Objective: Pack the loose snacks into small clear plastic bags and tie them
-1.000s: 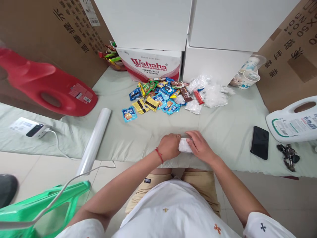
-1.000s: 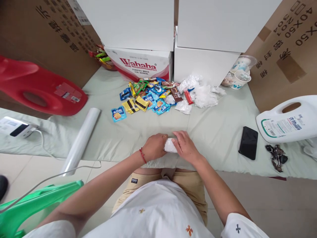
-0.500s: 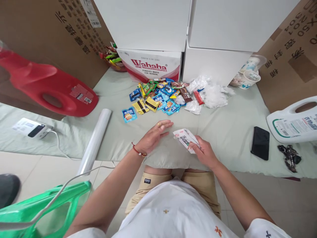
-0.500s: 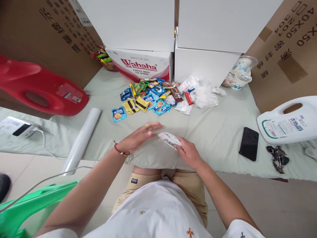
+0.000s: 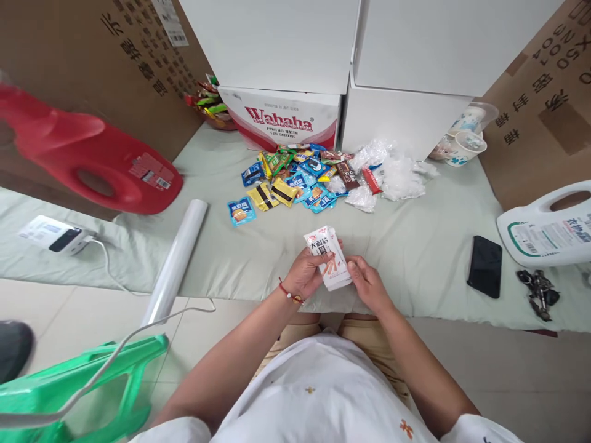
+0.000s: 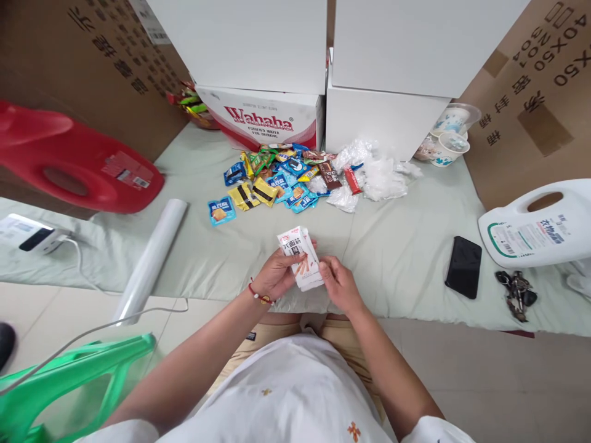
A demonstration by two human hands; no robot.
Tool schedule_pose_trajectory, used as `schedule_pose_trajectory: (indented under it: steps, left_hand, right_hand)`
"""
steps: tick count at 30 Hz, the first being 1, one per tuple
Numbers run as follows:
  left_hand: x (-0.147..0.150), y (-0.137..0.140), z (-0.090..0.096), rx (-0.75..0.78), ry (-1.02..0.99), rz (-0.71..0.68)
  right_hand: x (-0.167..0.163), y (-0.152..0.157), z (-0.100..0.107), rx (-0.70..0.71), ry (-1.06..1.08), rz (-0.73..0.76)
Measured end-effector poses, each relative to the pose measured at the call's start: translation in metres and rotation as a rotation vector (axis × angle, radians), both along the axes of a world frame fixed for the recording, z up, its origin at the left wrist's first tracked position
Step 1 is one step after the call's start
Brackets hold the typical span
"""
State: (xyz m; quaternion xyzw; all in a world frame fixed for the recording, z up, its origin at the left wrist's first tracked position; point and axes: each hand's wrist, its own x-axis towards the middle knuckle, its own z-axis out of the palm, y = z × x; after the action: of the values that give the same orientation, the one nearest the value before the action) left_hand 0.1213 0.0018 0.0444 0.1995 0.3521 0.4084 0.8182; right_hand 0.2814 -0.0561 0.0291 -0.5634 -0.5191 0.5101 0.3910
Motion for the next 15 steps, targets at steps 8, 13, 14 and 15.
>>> schedule_pose_trajectory:
  steps: [8,13,14,15]
  left_hand:
    - [0.002,-0.001,-0.005,0.002,0.021,0.041]
    - [-0.001,0.004,-0.018,-0.032,0.029,0.063]
    - [0.001,0.003,-0.020,-0.041,0.031,0.069]
    - [0.003,0.001,-0.020,-0.041,0.031,0.070]
  right_hand:
    - [-0.010,-0.004,-0.009,-0.010,-0.005,-0.113]
    - [-0.004,-0.003,-0.007,-0.023,-0.108,0.023]
    - [-0.002,-0.003,-0.007,-0.029,-0.086,0.045]
    - [-0.001,-0.003,-0.007,-0.037,-0.049,0.048]
